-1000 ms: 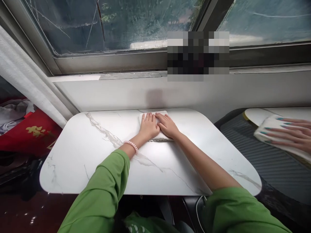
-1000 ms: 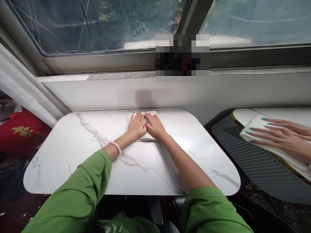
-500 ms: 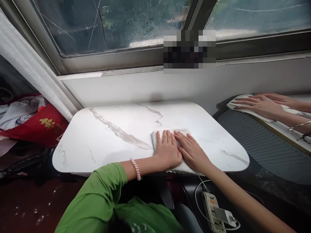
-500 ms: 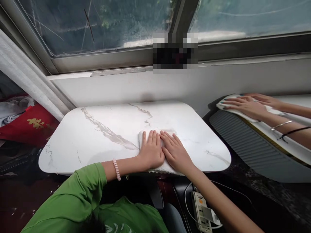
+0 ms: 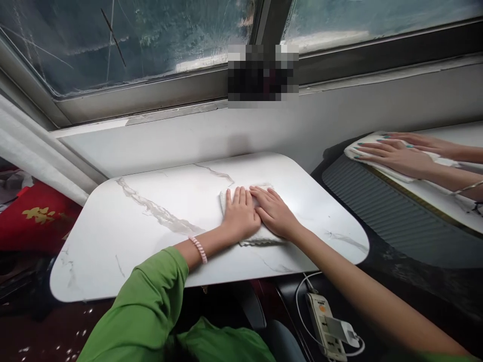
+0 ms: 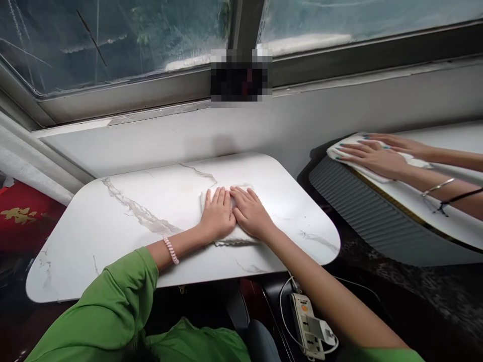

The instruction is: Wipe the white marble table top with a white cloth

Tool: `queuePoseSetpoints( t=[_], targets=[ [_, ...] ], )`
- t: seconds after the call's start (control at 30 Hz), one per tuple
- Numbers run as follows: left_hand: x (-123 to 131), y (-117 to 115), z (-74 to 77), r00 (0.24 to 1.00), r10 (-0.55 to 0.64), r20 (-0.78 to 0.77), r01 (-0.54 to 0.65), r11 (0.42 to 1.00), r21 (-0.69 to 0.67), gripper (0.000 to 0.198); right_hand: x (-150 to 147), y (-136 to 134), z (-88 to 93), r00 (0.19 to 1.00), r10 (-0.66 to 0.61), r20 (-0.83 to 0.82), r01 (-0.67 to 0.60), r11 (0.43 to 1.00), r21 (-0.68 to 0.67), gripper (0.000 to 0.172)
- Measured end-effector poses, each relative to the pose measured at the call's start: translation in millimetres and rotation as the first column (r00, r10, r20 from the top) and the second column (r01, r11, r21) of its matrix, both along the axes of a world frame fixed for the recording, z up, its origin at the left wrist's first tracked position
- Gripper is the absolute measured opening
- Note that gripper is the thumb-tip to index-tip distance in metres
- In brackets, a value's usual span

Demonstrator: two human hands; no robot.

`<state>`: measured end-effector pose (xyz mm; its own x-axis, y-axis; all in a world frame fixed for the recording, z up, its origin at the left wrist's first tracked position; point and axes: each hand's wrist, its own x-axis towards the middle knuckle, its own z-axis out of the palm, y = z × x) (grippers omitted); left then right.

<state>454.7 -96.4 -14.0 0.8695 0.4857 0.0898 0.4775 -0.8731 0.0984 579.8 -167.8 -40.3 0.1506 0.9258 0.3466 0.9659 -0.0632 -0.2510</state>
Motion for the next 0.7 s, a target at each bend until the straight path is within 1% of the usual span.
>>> queuePoseSetpoints(
  t=[0.17, 0.23, 0.3, 0.37, 0.43, 0.53, 0.63, 0.7],
  targets=[
    [33.2, 70.2, -1.0, 0.998, 0.061, 0.034, -0.062, 0.998, 0.007, 0.058, 26.8, 78.9, 5.7, 0.999, -0.034, -0.001, 0.034, 0.999, -0.041, 0.052],
    [43.7, 94.5, -0.2, 0.995, 0.091, 0.04, -0.092, 0.996, 0.015, 0.056, 34.8, 106.9, 8.3, 0.999, -0.045, -0.02, 0.044, 0.998, -0.046, 0.052],
    [51.6, 110.6, 0.1, 0.992, 0.116, 0.051, -0.117, 0.993, 0.032, 0.055, 40.9, 125.8, 10.2, 0.997, -0.054, -0.048, 0.052, 0.998, -0.038, 0.052],
    [56.2, 117.5, -0.5, 0.99, 0.127, 0.063, -0.13, 0.99, 0.048, 0.054, 44.1, 133.7, 11.4, 0.995, -0.06, -0.074, 0.058, 0.998, -0.033, 0.051],
    [57.3, 116.3, -1.4, 0.989, 0.13, 0.065, -0.134, 0.989, 0.059, 0.054, 44.2, 131.5, 12.2, 0.994, -0.065, -0.084, 0.061, 0.997, -0.042, 0.052],
    [54.9, 103.3, -1.7, 0.994, 0.108, 0.032, -0.11, 0.992, 0.058, 0.054, 40.8, 113.7, 13.0, 0.995, -0.078, -0.062, 0.073, 0.995, -0.073, 0.052],
    [53.4, 75.9, -0.8, 0.999, 0.04, -0.012, -0.04, 0.998, 0.046, 0.056, 41.2, 80.0, 10.9, 0.995, -0.096, -0.031, 0.092, 0.992, -0.087, 0.053],
    [55.4, 46.6, -0.2, 1.0, -0.002, -0.016, 0.003, 0.999, 0.04, 0.057, 46.8, 47.0, 7.0, 0.996, -0.089, -0.024, 0.087, 0.993, -0.081, 0.053]
  ],
)
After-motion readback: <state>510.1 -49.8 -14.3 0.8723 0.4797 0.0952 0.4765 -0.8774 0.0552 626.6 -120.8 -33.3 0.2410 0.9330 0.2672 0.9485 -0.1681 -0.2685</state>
